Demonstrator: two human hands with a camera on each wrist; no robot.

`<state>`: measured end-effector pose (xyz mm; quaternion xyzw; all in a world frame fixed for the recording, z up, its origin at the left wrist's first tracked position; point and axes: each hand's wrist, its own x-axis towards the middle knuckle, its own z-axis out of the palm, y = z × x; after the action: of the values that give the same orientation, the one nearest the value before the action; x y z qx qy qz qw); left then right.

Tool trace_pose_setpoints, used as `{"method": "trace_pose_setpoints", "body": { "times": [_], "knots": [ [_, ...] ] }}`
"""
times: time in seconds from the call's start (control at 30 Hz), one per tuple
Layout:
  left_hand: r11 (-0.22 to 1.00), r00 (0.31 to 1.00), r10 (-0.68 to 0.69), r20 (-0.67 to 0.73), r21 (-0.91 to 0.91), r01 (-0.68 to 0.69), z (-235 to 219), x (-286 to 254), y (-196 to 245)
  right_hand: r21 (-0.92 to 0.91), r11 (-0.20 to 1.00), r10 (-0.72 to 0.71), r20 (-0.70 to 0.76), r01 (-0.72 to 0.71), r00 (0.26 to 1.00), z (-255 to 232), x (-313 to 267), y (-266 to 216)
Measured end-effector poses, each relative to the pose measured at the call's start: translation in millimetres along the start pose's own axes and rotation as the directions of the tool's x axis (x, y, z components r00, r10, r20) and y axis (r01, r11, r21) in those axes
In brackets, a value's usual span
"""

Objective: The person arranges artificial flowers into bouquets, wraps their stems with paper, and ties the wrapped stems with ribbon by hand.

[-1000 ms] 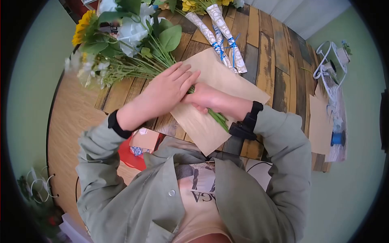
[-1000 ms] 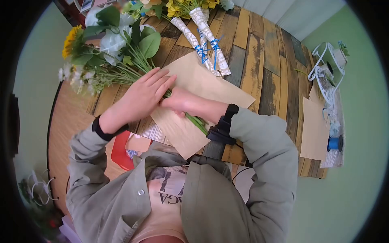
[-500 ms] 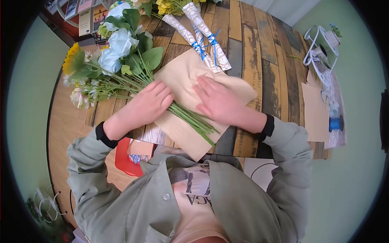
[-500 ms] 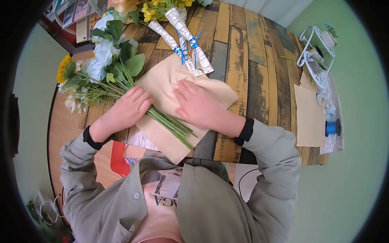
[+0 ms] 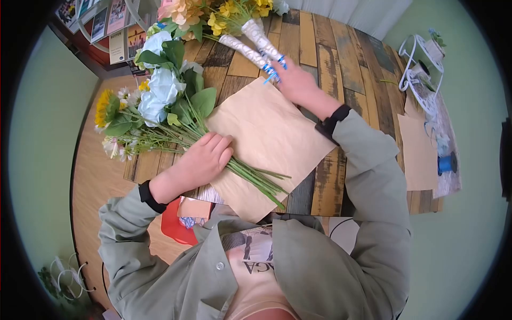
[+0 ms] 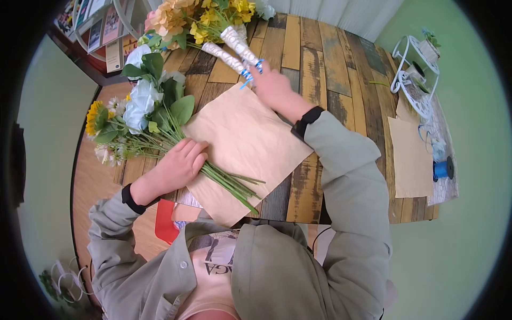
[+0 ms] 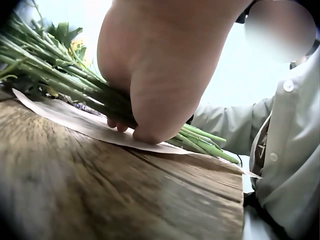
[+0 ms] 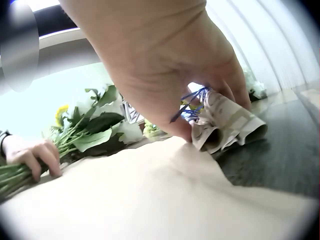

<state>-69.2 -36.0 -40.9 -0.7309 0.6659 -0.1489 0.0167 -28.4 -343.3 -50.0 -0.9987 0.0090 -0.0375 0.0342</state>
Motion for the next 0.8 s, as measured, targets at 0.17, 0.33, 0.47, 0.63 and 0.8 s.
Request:
{"method": "trace_pose_setpoints", "body": {
  "times": [0.17, 0.33, 0.47, 0.63, 0.8],
  "knots": [
    [1.000, 1.000, 0.004, -0.019, -0.016, -0.005, -1, 3, 2, -0.094, 0.996, -0.019, -0.284, -0.008, 0.959, 14, 34, 93],
    [0.999, 1.000, 0.018, 0.022, 0.026, -0.019, -3, 9, -2, -0.112, 0.977, -0.213, -0.462, 0.182, 0.861, -34, -16, 45],
    [1.000, 0.998, 0.012, 0.065, -0.006, -0.012, 3, 14, -4, 0.081, 0.980, -0.177, -0.073, 0.182, 0.982, -69, -102, -18],
    [0.999, 0.994, 0.036, 0.102, -0.006, -0.036, 3, 18, -6, -0.080, 0.996, -0.037, 0.052, 0.041, 0.998, -35, -146, 17],
    [0.999, 0.995, 0.037, 0.088, -0.021, -0.035, -3, 18, -7, 0.306, 0.939, -0.216, 0.164, 0.159, 0.963, -33, -141, 38]
  ]
}}
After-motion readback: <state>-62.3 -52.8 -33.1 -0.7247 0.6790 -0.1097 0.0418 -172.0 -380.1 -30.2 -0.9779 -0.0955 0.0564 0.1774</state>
